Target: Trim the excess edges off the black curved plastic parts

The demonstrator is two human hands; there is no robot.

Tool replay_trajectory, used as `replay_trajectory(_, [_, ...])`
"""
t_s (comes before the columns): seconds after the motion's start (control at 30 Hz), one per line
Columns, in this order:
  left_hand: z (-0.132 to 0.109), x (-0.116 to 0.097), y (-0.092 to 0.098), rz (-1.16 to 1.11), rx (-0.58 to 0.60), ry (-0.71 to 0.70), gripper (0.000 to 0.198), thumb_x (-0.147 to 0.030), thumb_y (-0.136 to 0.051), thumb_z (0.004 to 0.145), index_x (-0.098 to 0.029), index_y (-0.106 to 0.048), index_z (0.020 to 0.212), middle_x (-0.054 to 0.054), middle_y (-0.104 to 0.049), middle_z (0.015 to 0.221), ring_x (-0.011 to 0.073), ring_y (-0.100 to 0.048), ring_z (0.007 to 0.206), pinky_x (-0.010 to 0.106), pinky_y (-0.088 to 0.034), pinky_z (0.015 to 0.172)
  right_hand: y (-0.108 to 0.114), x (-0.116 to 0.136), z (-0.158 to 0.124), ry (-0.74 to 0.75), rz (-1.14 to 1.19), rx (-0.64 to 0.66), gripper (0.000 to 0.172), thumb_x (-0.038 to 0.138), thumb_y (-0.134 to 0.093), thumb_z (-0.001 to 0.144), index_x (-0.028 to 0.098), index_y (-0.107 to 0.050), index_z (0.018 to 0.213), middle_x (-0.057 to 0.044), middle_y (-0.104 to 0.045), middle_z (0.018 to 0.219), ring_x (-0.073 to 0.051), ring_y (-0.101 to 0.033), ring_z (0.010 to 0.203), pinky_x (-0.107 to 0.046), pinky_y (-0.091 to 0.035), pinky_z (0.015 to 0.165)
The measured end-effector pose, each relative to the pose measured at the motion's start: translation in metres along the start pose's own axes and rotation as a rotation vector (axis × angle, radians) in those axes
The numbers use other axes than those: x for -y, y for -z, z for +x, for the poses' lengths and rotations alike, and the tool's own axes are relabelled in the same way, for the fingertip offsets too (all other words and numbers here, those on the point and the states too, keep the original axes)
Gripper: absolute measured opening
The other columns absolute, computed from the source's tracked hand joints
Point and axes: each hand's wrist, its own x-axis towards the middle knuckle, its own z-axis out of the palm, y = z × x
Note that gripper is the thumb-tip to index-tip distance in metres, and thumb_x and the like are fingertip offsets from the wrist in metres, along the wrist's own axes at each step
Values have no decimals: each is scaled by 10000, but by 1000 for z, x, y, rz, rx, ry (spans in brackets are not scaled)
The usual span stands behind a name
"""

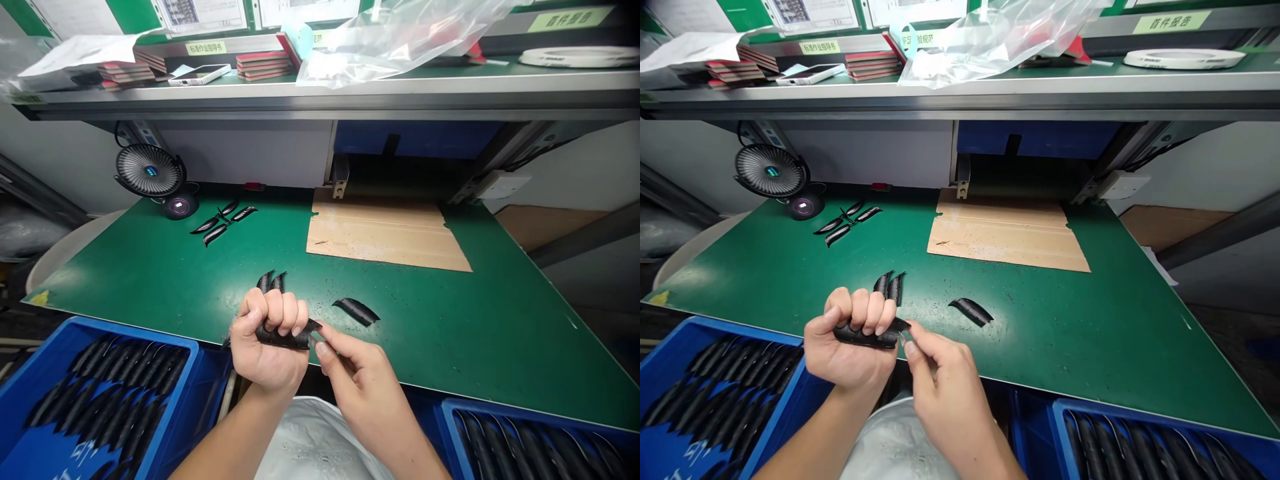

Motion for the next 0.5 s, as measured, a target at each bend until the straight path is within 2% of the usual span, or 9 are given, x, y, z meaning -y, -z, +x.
replay_trajectory(0.23, [-1, 1, -2, 11, -9, 5, 426, -242, -572, 736, -195, -179, 578, -57, -131, 513, 93, -155, 450, 227, -244, 415, 1, 0, -3, 67, -85, -21, 276, 215, -447, 985, 227, -679, 1133, -11, -644, 832, -160, -560, 720, -272, -456, 670])
replay_trajectory(0.5, [-3, 4, -3, 19, -42, 14, 413, -243, -562, 722, -194, -176, 582, -58, -129, 517, 92, -158, 452, 227, -237, 420, 5, -5, -4, 98, -225, -23, 281, 211, -402, 996, 222, -679, 1044, -8, -574, 747, -152, -517, 656, -278, -401, 619])
